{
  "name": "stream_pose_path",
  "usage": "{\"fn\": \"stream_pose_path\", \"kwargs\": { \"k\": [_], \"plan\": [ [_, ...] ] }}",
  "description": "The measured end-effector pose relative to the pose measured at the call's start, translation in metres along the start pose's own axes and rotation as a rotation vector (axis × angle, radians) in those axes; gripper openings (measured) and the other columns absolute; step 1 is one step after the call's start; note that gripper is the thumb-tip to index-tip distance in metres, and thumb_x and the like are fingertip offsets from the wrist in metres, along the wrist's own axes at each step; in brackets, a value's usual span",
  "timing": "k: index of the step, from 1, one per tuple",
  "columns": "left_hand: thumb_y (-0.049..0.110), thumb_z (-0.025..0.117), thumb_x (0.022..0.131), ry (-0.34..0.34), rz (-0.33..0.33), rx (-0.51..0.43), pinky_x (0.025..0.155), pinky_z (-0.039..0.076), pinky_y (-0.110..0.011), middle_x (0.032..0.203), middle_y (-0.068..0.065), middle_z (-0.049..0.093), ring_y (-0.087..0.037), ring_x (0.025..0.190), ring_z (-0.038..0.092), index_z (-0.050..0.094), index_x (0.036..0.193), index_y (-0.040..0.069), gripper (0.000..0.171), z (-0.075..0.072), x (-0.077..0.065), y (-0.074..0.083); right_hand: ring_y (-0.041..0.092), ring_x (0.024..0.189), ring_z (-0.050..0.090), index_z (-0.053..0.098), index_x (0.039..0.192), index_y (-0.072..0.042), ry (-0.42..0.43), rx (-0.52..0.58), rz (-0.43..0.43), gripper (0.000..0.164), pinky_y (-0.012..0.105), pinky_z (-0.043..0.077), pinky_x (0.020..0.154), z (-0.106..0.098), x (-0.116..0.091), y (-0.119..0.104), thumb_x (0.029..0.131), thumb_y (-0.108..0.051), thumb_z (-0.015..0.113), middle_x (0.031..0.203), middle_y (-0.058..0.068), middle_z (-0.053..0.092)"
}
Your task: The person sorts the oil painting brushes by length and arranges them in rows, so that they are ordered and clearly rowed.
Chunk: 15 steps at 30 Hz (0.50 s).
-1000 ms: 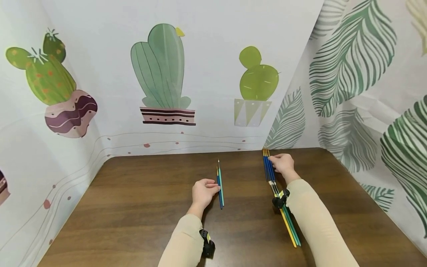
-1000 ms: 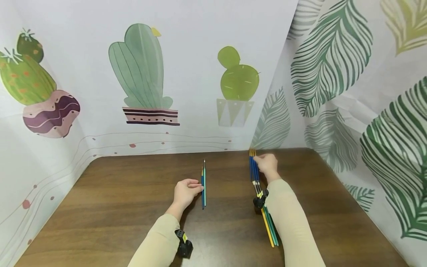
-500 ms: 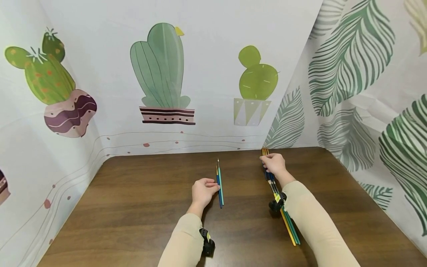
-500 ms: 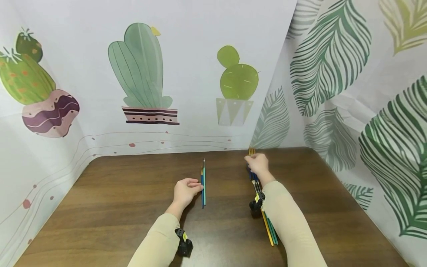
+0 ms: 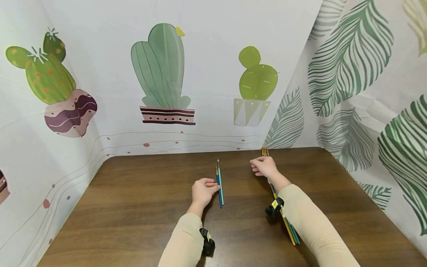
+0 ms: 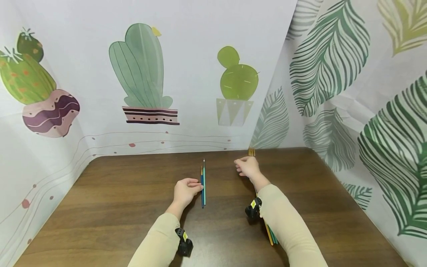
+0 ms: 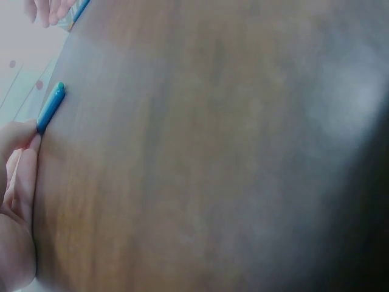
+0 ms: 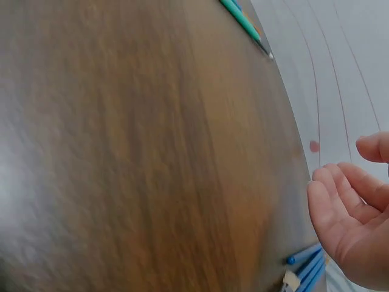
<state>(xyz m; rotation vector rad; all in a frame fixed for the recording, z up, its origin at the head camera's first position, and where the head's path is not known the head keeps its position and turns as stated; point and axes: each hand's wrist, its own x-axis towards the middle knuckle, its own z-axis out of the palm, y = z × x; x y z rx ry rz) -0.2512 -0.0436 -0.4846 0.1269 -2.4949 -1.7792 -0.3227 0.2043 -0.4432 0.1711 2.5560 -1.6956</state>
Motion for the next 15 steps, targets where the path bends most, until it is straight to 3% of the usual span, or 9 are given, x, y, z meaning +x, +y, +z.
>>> {"fn": "stream_pose_path", "kwargs": {
  "k": [7, 15],
  "plan": [
    [0.011, 0.077, 0.076, 0.005, 0.000, 0.006, 0.070, 0.056, -0.029, 0.088, -0.011, 0.074, -0.019, 0.081, 0.072, 0.068, 0.100, -0.001, 0.028, 0.000, 0.000, 0.000, 0.017, 0.082, 0.068, 0.057, 0.119, 0.007, -0.064, -0.006, 0.018, 0.039, 0.030, 0.058, 0.069, 0.009, -0.008, -0.003, 0.096, -0.023, 0.052, 0.112, 0.025, 0.065],
    [0.011, 0.077, 0.076, 0.012, 0.008, 0.010, 0.071, 0.056, -0.030, 0.088, -0.012, 0.074, -0.020, 0.081, 0.072, 0.068, 0.100, -0.001, 0.028, 0.001, -0.001, 0.000, 0.017, 0.082, 0.069, 0.057, 0.117, 0.009, -0.094, 0.073, 0.043, 0.036, 0.029, 0.058, 0.068, 0.025, -0.015, -0.007, 0.094, -0.018, 0.052, 0.114, 0.027, 0.064]
  ]
}}
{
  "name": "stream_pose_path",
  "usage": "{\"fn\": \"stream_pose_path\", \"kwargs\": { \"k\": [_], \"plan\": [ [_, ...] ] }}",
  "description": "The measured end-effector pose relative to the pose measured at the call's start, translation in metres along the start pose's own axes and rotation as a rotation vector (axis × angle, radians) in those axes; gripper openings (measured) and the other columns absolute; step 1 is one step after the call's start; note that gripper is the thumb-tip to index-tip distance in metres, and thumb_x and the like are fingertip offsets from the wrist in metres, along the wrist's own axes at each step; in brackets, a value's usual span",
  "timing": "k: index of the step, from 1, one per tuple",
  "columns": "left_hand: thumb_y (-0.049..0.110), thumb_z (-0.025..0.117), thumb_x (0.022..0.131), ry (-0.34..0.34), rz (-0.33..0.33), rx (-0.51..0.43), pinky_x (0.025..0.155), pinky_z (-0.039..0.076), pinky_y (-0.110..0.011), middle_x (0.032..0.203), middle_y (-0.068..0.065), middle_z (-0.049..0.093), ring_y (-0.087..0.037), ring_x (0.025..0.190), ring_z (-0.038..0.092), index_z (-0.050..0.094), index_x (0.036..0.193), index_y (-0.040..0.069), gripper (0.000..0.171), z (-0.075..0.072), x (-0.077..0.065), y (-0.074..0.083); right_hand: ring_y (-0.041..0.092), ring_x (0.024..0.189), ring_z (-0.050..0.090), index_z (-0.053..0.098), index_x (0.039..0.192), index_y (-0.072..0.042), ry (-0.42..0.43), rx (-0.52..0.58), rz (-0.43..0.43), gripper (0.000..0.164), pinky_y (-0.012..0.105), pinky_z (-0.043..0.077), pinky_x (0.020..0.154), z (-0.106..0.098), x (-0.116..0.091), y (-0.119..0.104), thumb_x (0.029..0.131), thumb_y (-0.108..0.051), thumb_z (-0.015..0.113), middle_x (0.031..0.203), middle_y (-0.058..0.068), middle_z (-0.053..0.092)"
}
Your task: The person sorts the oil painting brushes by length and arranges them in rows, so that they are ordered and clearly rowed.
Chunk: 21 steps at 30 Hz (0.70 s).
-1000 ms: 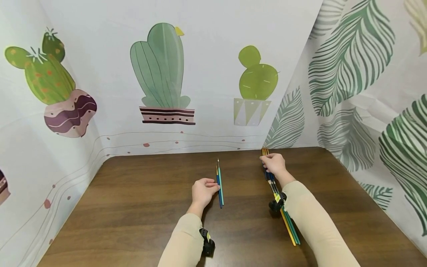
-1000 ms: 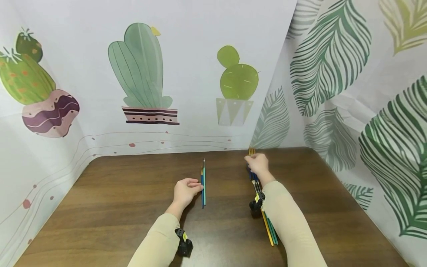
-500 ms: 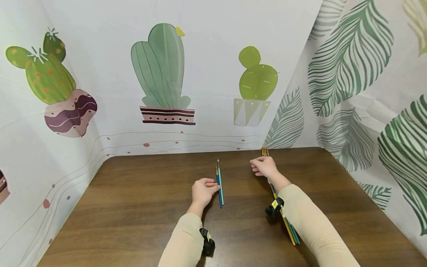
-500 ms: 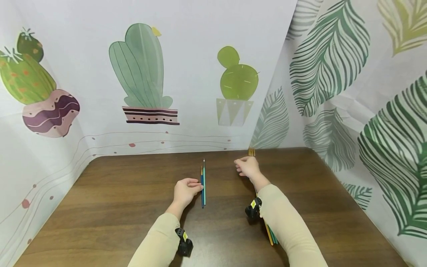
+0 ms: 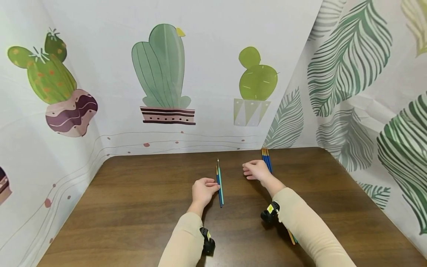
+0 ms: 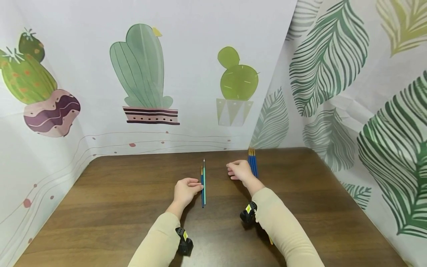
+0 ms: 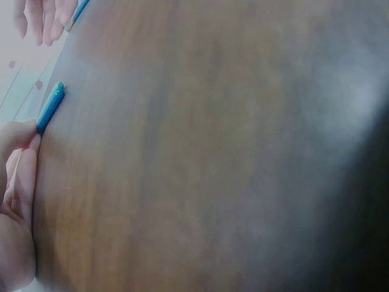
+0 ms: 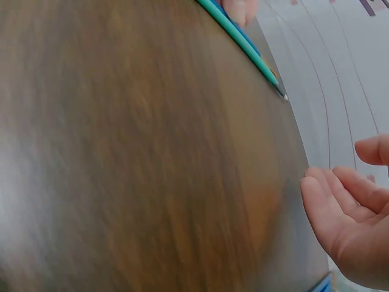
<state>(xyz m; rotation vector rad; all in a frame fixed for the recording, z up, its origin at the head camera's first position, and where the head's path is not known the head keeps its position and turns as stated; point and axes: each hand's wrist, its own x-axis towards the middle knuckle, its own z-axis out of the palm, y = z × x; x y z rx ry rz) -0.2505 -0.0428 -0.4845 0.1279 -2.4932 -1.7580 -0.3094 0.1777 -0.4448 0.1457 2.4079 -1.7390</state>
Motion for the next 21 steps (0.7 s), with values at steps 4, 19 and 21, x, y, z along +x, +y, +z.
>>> {"fn": "stream_pose_path", "kwargs": {
  "k": [4, 19, 21],
  "plan": [
    [0.012, 0.077, 0.076, -0.006, -0.007, 0.002, 0.070, 0.056, -0.029, 0.089, -0.011, 0.074, -0.019, 0.081, 0.072, 0.068, 0.101, 0.000, 0.029, 0.000, 0.001, -0.001, 0.020, 0.085, 0.069, 0.056, 0.119, 0.010, -0.029, 0.034, 0.016, 0.037, 0.030, 0.058, 0.068, 0.011, -0.004, -0.002, 0.094, -0.017, 0.052, 0.115, 0.028, 0.063],
    [0.013, 0.077, 0.077, -0.003, 0.012, 0.032, 0.075, 0.056, -0.033, 0.087, -0.010, 0.075, -0.018, 0.081, 0.072, 0.069, 0.100, 0.000, 0.028, -0.001, 0.001, -0.001, 0.023, 0.089, 0.069, 0.056, 0.119, 0.008, -0.075, 0.126, 0.038, 0.036, 0.032, 0.058, 0.071, 0.047, -0.007, -0.003, 0.094, -0.017, 0.054, 0.114, 0.025, 0.064],
    [0.013, 0.077, 0.077, -0.005, 0.008, 0.035, 0.075, 0.056, -0.033, 0.087, -0.009, 0.075, -0.017, 0.081, 0.072, 0.069, 0.100, 0.001, 0.028, -0.001, 0.001, -0.001, 0.021, 0.086, 0.069, 0.056, 0.118, 0.008, -0.077, 0.137, 0.040, 0.036, 0.032, 0.058, 0.071, 0.052, -0.007, -0.004, 0.093, -0.017, 0.054, 0.113, 0.025, 0.065]
  ]
}}
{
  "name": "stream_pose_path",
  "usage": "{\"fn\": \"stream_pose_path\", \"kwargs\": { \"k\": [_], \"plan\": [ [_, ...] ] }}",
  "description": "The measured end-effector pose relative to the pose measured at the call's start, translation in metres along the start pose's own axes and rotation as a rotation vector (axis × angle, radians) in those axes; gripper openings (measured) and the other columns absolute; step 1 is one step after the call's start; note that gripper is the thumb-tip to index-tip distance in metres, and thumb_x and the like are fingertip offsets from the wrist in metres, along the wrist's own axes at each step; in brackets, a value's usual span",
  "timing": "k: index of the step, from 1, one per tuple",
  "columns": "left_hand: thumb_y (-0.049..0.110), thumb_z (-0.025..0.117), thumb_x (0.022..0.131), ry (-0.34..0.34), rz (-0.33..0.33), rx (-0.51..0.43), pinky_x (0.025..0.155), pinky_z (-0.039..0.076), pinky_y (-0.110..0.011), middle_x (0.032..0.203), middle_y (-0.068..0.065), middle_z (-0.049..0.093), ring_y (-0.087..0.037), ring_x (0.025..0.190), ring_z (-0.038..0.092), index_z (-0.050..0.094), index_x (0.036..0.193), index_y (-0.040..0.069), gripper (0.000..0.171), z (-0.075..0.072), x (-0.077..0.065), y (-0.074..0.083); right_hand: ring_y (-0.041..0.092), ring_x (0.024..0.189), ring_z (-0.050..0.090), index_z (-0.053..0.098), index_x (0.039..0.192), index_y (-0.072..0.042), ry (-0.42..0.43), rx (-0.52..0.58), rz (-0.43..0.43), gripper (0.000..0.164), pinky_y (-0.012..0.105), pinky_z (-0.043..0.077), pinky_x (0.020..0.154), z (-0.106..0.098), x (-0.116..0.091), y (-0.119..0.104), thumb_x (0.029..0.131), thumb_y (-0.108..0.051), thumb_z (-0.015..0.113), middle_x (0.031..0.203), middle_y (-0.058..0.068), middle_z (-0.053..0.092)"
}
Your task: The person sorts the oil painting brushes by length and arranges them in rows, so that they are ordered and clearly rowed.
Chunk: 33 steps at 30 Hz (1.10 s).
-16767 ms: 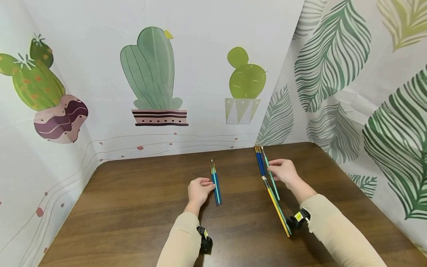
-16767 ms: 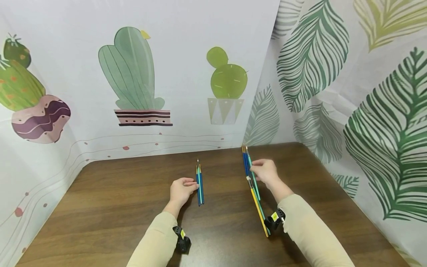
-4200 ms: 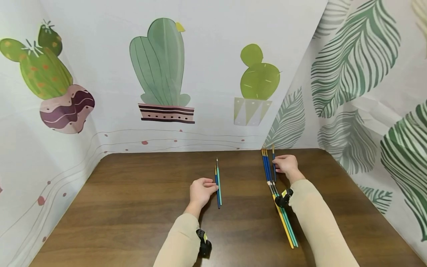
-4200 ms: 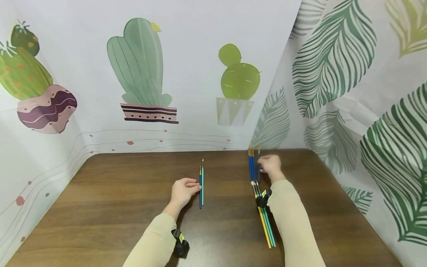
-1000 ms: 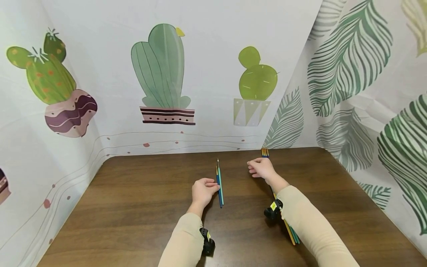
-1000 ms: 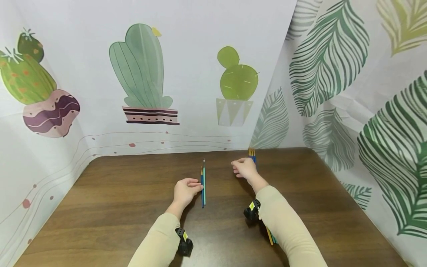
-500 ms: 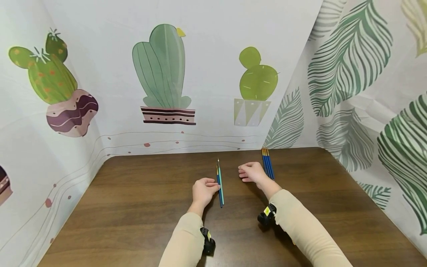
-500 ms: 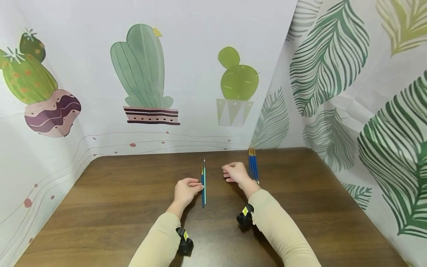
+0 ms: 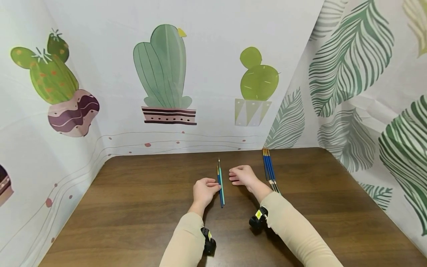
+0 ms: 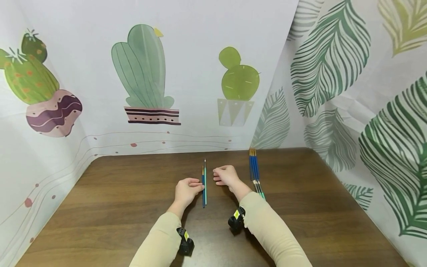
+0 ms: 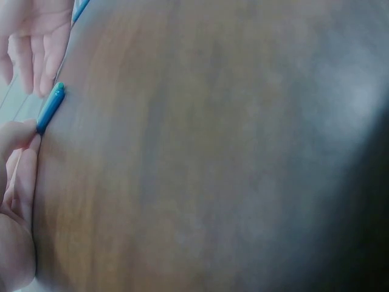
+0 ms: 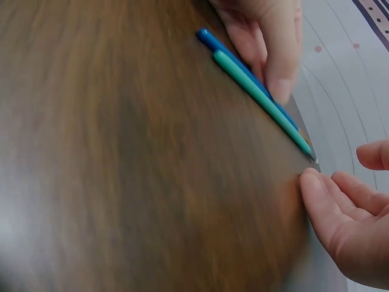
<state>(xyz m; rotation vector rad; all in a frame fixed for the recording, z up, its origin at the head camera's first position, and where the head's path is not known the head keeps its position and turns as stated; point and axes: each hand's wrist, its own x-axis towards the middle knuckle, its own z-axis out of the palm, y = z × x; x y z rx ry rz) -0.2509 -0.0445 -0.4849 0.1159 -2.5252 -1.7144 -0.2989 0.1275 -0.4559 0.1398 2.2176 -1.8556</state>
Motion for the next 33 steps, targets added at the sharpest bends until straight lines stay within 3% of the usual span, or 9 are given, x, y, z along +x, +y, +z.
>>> {"fn": "stream_pose_path", "kwargs": {
  "k": [13, 23, 33],
  "plan": [
    [0.013, 0.076, 0.077, 0.000, 0.002, 0.007, 0.078, 0.055, -0.034, 0.087, -0.009, 0.075, -0.018, 0.084, 0.072, 0.069, 0.100, 0.001, 0.027, -0.001, 0.002, 0.000, 0.017, 0.077, 0.069, 0.054, 0.119, 0.010, -0.017, 0.079, 0.009, 0.036, 0.031, 0.058, 0.068, 0.023, 0.003, -0.002, 0.092, -0.013, 0.054, 0.105, 0.023, 0.067],
    [0.012, 0.076, 0.077, -0.001, 0.009, 0.001, 0.078, 0.055, -0.034, 0.086, -0.009, 0.075, -0.018, 0.083, 0.072, 0.069, 0.099, 0.000, 0.027, -0.001, 0.001, 0.000, 0.014, 0.073, 0.067, 0.056, 0.117, 0.011, 0.011, 0.113, 0.034, 0.032, 0.030, 0.058, 0.066, 0.029, 0.007, 0.000, 0.092, -0.009, 0.053, 0.097, 0.017, 0.068],
    [0.014, 0.076, 0.078, -0.004, 0.005, 0.006, 0.080, 0.055, -0.034, 0.087, -0.009, 0.075, -0.018, 0.085, 0.071, 0.070, 0.100, 0.001, 0.026, -0.001, 0.002, -0.001, 0.010, 0.064, 0.064, 0.064, 0.108, 0.008, 0.049, 0.047, 0.016, 0.025, 0.024, 0.055, 0.055, 0.035, 0.010, -0.002, 0.086, -0.003, 0.057, 0.078, 0.009, 0.068]
  ]
}}
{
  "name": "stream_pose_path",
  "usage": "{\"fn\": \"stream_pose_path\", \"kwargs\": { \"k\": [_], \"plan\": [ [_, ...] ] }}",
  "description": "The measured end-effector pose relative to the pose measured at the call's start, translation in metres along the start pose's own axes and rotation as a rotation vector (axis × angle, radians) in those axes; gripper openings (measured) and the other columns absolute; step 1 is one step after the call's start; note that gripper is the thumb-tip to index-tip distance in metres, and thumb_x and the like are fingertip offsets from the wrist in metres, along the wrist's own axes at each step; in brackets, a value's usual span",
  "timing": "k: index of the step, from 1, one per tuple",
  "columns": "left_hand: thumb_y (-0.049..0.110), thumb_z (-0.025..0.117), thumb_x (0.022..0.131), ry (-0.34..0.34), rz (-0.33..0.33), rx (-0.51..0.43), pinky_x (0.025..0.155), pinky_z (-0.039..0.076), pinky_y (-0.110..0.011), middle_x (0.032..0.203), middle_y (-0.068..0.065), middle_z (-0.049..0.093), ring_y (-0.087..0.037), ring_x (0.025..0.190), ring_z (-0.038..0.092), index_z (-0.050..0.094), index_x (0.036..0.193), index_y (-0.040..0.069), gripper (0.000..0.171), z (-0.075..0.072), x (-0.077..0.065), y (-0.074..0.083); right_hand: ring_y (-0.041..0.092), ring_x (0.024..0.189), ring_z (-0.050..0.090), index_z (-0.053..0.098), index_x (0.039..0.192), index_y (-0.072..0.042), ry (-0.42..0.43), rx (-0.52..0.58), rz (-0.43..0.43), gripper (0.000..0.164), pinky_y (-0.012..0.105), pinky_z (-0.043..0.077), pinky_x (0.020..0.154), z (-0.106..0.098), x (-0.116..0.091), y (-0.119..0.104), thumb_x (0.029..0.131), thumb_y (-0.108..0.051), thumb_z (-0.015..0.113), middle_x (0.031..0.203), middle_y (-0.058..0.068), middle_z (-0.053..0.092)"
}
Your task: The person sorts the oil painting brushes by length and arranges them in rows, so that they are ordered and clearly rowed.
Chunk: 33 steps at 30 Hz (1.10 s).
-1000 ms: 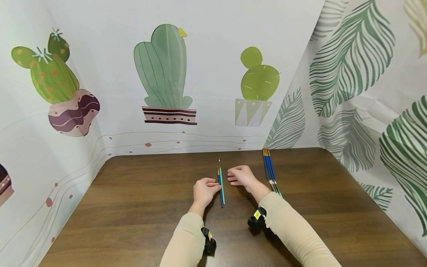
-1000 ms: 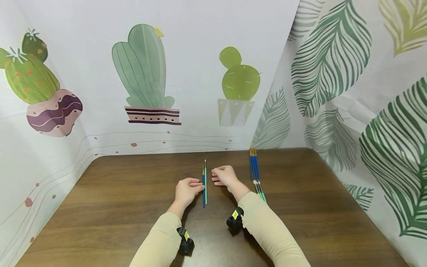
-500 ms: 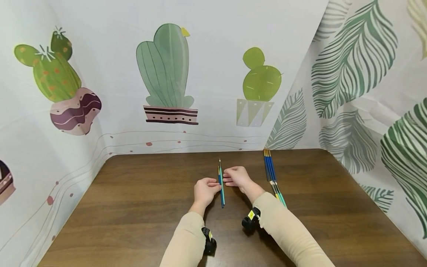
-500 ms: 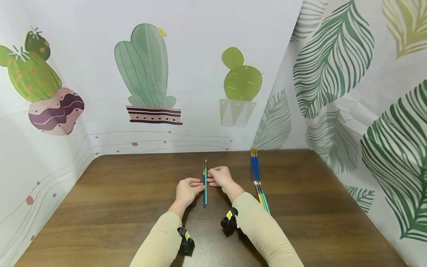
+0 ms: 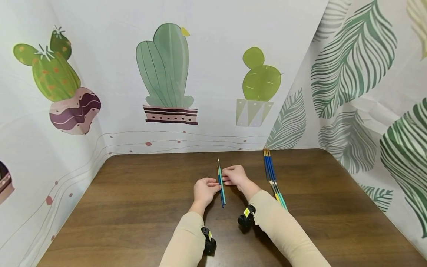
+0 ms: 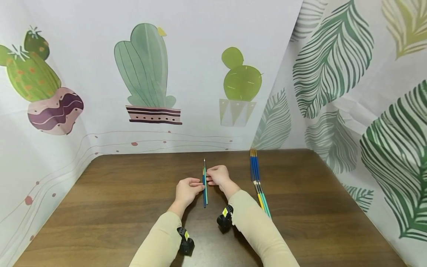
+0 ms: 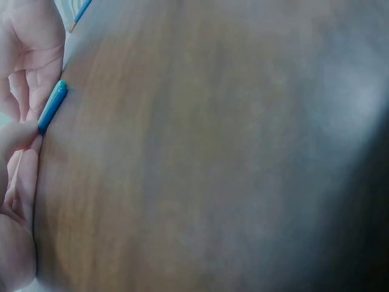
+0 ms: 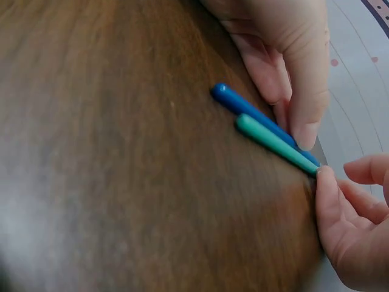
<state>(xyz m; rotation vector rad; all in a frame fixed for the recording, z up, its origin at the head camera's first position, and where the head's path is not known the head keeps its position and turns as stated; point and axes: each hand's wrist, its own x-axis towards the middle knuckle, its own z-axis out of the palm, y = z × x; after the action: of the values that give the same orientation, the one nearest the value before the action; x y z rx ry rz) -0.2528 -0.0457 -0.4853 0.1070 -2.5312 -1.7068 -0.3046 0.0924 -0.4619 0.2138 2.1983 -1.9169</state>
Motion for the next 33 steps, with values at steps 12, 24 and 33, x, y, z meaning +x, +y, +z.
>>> {"fn": "stream_pose_path", "kwargs": {
  "k": [12, 24, 33],
  "plan": [
    [0.012, 0.076, 0.077, 0.020, -0.007, -0.018, 0.076, 0.056, -0.033, 0.086, -0.011, 0.075, -0.019, 0.083, 0.072, 0.069, 0.099, -0.001, 0.027, -0.0001, -0.0023, 0.0051, 0.006, 0.053, 0.058, 0.064, 0.109, 0.006, 0.017, -0.030, 0.020, 0.025, 0.019, 0.049, 0.045, 0.0031, -0.0005, -0.0061, 0.085, -0.002, 0.060, 0.067, 0.004, 0.063],
    [0.010, 0.076, 0.076, 0.026, -0.013, -0.009, 0.075, 0.056, -0.033, 0.085, -0.011, 0.075, -0.018, 0.081, 0.072, 0.069, 0.099, -0.001, 0.026, 0.0004, -0.0014, 0.0048, 0.003, 0.049, 0.054, 0.065, 0.111, 0.004, -0.006, -0.069, 0.040, 0.027, 0.017, 0.040, 0.042, 0.0018, 0.0010, -0.0081, 0.085, -0.003, 0.061, 0.060, -0.002, 0.060],
    [0.010, 0.076, 0.075, 0.024, -0.018, -0.009, 0.075, 0.056, -0.032, 0.085, -0.009, 0.075, -0.018, 0.081, 0.072, 0.070, 0.098, 0.001, 0.026, 0.0009, -0.0022, 0.0048, 0.004, 0.045, 0.049, 0.068, 0.106, 0.002, 0.009, -0.197, 0.008, 0.025, 0.017, 0.036, 0.040, 0.0054, 0.0033, -0.0086, 0.083, -0.007, 0.064, 0.053, -0.003, 0.055]
  ]
}}
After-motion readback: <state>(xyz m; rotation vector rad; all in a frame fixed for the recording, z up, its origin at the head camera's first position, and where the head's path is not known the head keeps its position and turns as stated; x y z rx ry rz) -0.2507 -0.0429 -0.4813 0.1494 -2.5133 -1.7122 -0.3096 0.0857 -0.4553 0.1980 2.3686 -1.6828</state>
